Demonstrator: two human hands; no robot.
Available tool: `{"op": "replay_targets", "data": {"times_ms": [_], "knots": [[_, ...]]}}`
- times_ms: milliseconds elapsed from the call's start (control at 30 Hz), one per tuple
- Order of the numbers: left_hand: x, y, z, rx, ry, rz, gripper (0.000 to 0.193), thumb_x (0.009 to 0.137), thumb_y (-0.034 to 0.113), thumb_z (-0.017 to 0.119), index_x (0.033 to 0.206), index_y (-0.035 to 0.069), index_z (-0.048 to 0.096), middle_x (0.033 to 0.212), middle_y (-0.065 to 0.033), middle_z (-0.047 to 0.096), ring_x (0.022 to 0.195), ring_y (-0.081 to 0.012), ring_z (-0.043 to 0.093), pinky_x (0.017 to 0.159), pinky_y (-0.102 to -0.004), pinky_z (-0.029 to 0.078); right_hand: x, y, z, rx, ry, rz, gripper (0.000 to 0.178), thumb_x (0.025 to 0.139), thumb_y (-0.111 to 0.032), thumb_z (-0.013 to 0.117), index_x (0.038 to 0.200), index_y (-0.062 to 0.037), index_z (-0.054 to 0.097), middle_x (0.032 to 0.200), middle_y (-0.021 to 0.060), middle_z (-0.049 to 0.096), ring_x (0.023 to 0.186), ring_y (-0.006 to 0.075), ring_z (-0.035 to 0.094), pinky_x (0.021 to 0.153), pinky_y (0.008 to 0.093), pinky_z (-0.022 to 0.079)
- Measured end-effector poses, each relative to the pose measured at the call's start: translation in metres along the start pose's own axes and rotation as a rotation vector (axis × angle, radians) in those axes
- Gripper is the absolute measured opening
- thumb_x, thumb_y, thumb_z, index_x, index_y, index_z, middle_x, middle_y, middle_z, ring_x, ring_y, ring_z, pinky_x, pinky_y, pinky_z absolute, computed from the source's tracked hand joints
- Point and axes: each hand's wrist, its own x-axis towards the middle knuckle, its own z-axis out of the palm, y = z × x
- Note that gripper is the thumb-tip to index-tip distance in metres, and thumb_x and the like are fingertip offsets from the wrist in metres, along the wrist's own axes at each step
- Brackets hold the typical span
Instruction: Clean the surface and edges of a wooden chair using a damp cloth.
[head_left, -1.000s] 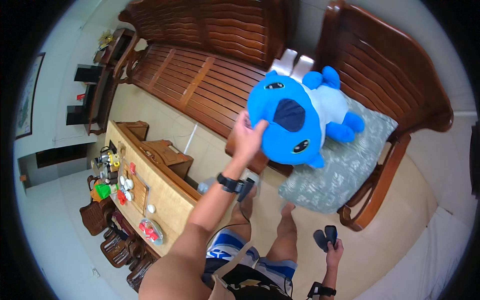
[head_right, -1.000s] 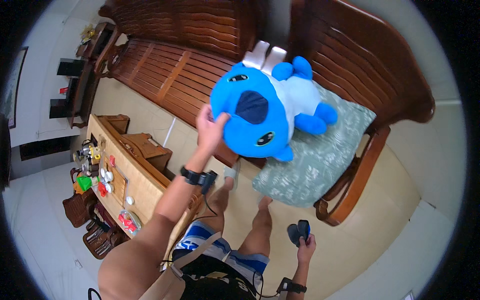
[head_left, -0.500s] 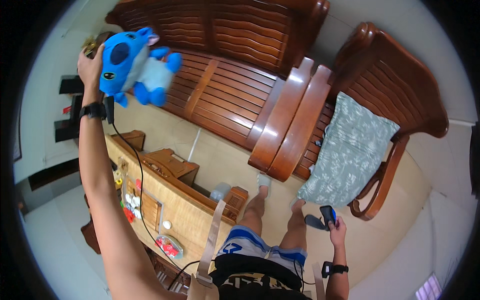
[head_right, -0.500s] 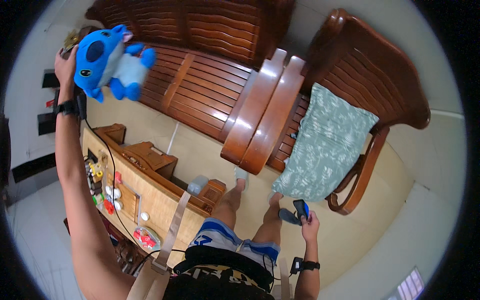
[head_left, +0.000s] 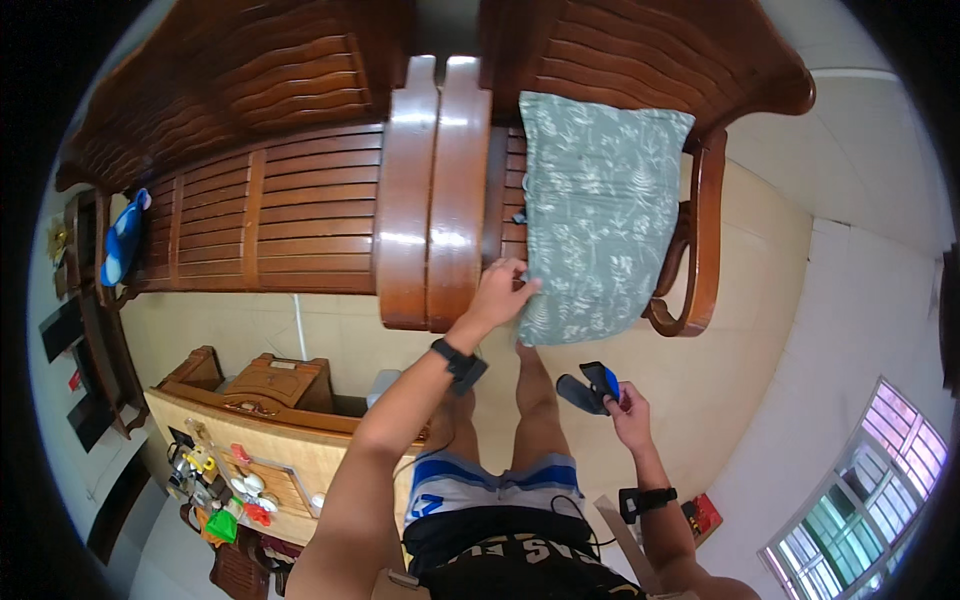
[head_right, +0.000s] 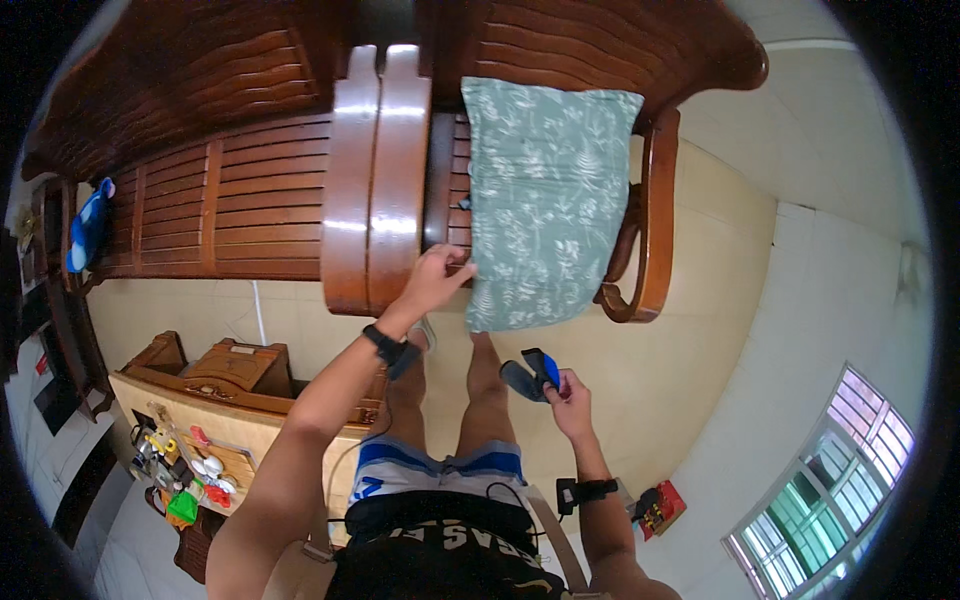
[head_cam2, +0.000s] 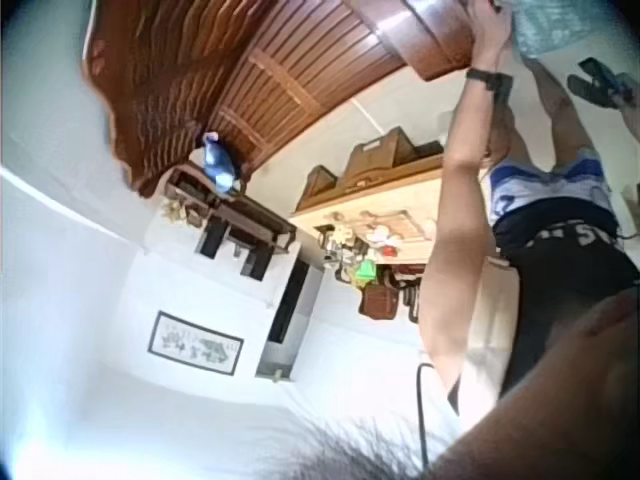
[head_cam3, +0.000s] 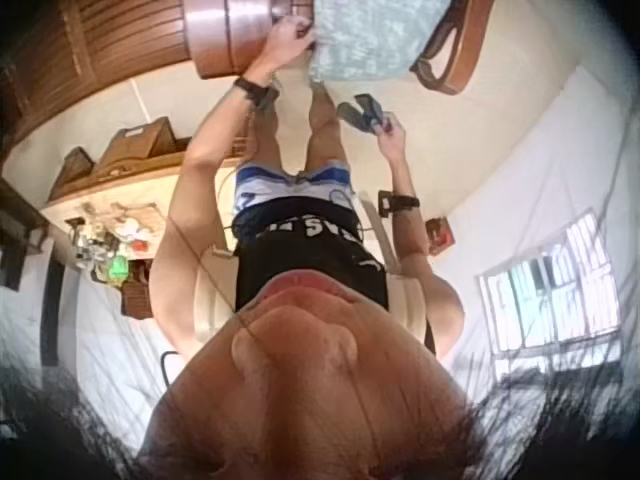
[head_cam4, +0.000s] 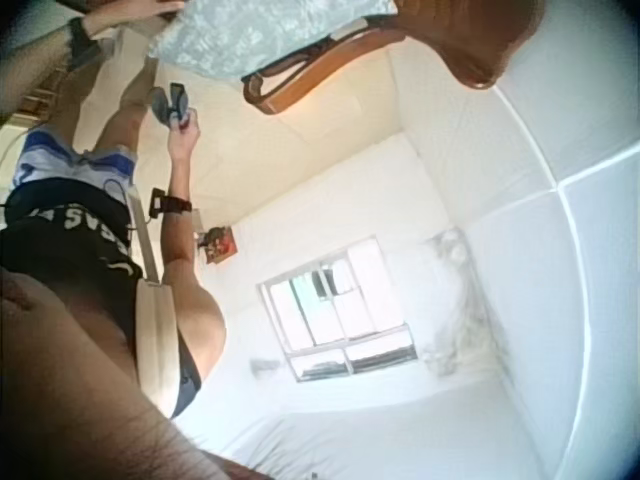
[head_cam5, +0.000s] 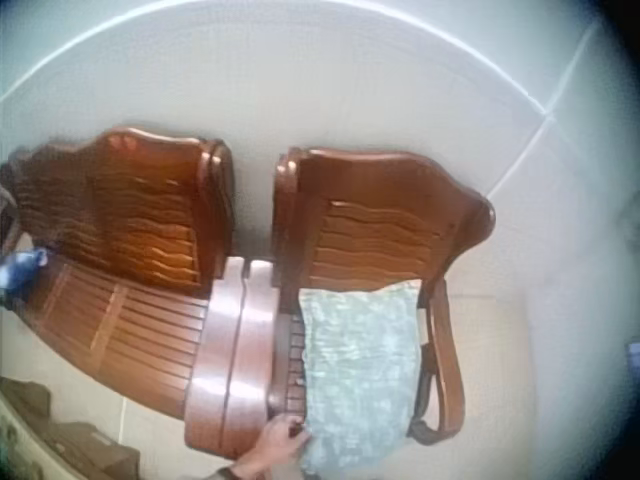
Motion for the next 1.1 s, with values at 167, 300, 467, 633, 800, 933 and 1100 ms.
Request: {"op": "replay_targets", "data": {"times_ms": [167, 300, 467, 633, 800, 933, 1100], "knots": [[0.074, -0.034, 0.104, -0.04, -0.006, -0.438, 0.096, 0.073, 0.056, 0.086, 0.138, -0.007, 0.054, 0.132, -0.0272, 0.062, 0.125, -0.04, 0.059, 0.106, -0.0463, 0.047, -0.008, 0.044, -0.025, 0.132, -0.028, 0.047, 0.01, 0.095, 0.0, 0.068, 0.101, -0.0044, 0.062, 0.077, -0.0066, 0.051, 0.07, 0.0031, 0.047, 0.063, 0.0219, 0.038], [0.091, -0.068, 0.123, -0.11, -0.018, -0.7, 0.094, 0.07, 0.059, 0.087, 0.132, -0.006, 0.061, 0.13, -0.0263, 0.065, 0.123, -0.0391, 0.062, 0.104, -0.0461, 0.049, -0.008, 0.072, -0.042, 0.228, -0.015, 0.087, 0.012, 0.092, -0.005, 0.072, 0.096, -0.0025, 0.061, 0.072, -0.005, 0.046, 0.067, 0.0047, 0.043, 0.059, 0.0227, 0.038], [0.082, -0.002, 0.117, -0.052, 0.108, -0.627, 0.062, 0.072, 0.044, 0.089, 0.114, 0.002, 0.072, 0.111, -0.0204, 0.075, 0.104, -0.0363, 0.072, 0.096, -0.0437, 0.053, 0.006, 0.109, -0.067, 0.196, 0.008, 0.101, 0.009, 0.095, -0.004, 0.068, 0.095, -0.0037, 0.059, 0.074, -0.005, 0.05, 0.067, 0.0038, 0.045, 0.059, 0.0227, 0.038], [0.058, 0.09, 0.116, 0.027, -0.008, -0.306, 0.044, 0.08, 0.025, 0.085, 0.114, 0.0, 0.071, 0.096, -0.0151, 0.077, 0.089, -0.029, 0.075, 0.083, -0.0364, 0.057, 0.02, 0.136, -0.079, 0.175, -0.021, 0.111, 0.007, 0.094, -0.004, 0.066, 0.093, -0.0047, 0.06, 0.071, -0.0044, 0.054, 0.06, 0.0042, 0.049, 0.054, 0.0233, 0.039], [0.016, 0.166, 0.061, -0.457, 0.281, -0.057, 0.026, 0.083, 0.01, 0.081, 0.106, 0.0, 0.072, 0.092, -0.0104, 0.076, 0.082, -0.0186, 0.072, 0.077, -0.034, 0.057, 0.02, 0.15, -0.089, 0.108, -0.003, 0.073, 0.009, 0.093, -0.005, 0.067, 0.09, -0.0049, 0.059, 0.067, -0.0044, 0.052, 0.055, 0.0051, 0.048, 0.05, 0.0238, 0.038], [-0.036, 0.191, -0.115, 0.075, 0.476, -0.299, 0.033, 0.078, 0.012, 0.089, 0.105, 0.002, 0.072, 0.095, -0.0073, 0.074, 0.083, -0.0179, 0.07, 0.078, -0.0326, 0.056, 0.019, 0.143, -0.085, 0.053, 0.017, 0.048, 0.013, 0.091, -0.005, 0.07, 0.087, -0.0041, 0.057, 0.069, -0.0045, 0.048, 0.062, 0.0065, 0.045, 0.055, 0.026, 0.039], [-0.13, 0.126, -0.428, 0.446, 0.942, -0.134, 0.029, 0.094, 0.017, 0.077, 0.113, -0.004, 0.069, 0.102, -0.0085, 0.071, 0.088, -0.0149, 0.063, 0.089, -0.0281, 0.05, 0.032, 0.085, -0.045, -0.084, -0.063, 0.071, 0.013, 0.09, -0.006, 0.071, 0.092, -0.0009, 0.059, 0.07, -0.0024, 0.05, 0.066, 0.0072, 0.046, 0.059, 0.0275, 0.041]]}}
